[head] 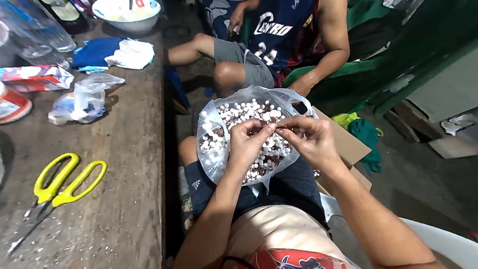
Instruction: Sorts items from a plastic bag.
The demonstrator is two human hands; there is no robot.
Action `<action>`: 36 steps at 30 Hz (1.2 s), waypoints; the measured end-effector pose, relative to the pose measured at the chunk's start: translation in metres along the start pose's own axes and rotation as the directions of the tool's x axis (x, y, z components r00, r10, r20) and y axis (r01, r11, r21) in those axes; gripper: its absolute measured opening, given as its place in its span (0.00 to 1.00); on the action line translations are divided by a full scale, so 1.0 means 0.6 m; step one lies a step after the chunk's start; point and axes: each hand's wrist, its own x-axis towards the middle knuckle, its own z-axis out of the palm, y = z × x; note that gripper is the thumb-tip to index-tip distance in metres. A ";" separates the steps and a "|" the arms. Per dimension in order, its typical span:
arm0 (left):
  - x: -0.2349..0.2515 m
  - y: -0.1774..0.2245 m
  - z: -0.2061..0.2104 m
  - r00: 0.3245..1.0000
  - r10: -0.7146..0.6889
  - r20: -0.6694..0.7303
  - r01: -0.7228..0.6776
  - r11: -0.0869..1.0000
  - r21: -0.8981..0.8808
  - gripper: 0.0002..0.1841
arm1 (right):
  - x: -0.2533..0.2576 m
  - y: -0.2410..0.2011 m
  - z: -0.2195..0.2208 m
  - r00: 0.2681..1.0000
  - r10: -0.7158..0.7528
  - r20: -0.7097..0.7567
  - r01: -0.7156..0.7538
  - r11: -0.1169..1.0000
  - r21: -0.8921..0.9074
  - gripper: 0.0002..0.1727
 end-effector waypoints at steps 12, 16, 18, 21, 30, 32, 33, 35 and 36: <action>-0.005 0.003 0.005 0.986 0.111 -0.128 -0.121 0.990 -0.071 0.05 | -0.005 -0.005 -0.001 0.984 0.127 -0.125 -0.106 0.982 0.159 0.06; -0.001 0.005 -0.002 0.987 0.093 -0.134 -0.105 0.991 -0.082 0.06 | -0.005 -0.002 -0.008 0.968 0.209 -0.139 -0.169 0.952 0.254 0.06; 0.000 0.006 -0.005 0.989 0.067 -0.134 -0.080 0.992 -0.096 0.05 | -0.006 0.000 -0.012 0.964 0.222 -0.145 -0.176 0.945 0.275 0.06; 0.004 0.004 -0.008 0.986 0.052 -0.158 -0.073 0.989 -0.127 0.06 | -0.007 -0.001 -0.018 0.949 0.287 -0.130 -0.221 0.901 0.375 0.07; -0.001 0.006 0.008 0.990 -0.117 -0.076 0.092 0.957 -0.276 0.08 | -0.011 -0.002 -0.011 0.835 0.527 0.159 -0.443 0.471 0.763 0.16; -0.005 0.004 0.015 0.990 -0.136 -0.035 0.120 0.949 -0.291 0.08 | -0.010 -0.001 -0.004 0.821 0.540 0.185 -0.462 0.437 0.772 0.16; -0.007 0.002 0.019 0.989 -0.147 -0.022 0.134 0.947 -0.294 0.09 | -0.010 0.000 0.000 0.813 0.552 0.186 -0.464 0.420 0.780 0.16; -0.010 -0.002 0.024 0.986 -0.166 -0.015 0.155 0.947 -0.280 0.09 | -0.011 0.001 0.007 0.795 0.581 0.174 -0.461 0.393 0.796 0.15; -0.010 -0.004 0.025 0.985 -0.173 -0.011 0.164 0.949 -0.270 0.09 | -0.012 0.002 0.010 0.788 0.594 0.162 -0.454 0.382 0.805 0.15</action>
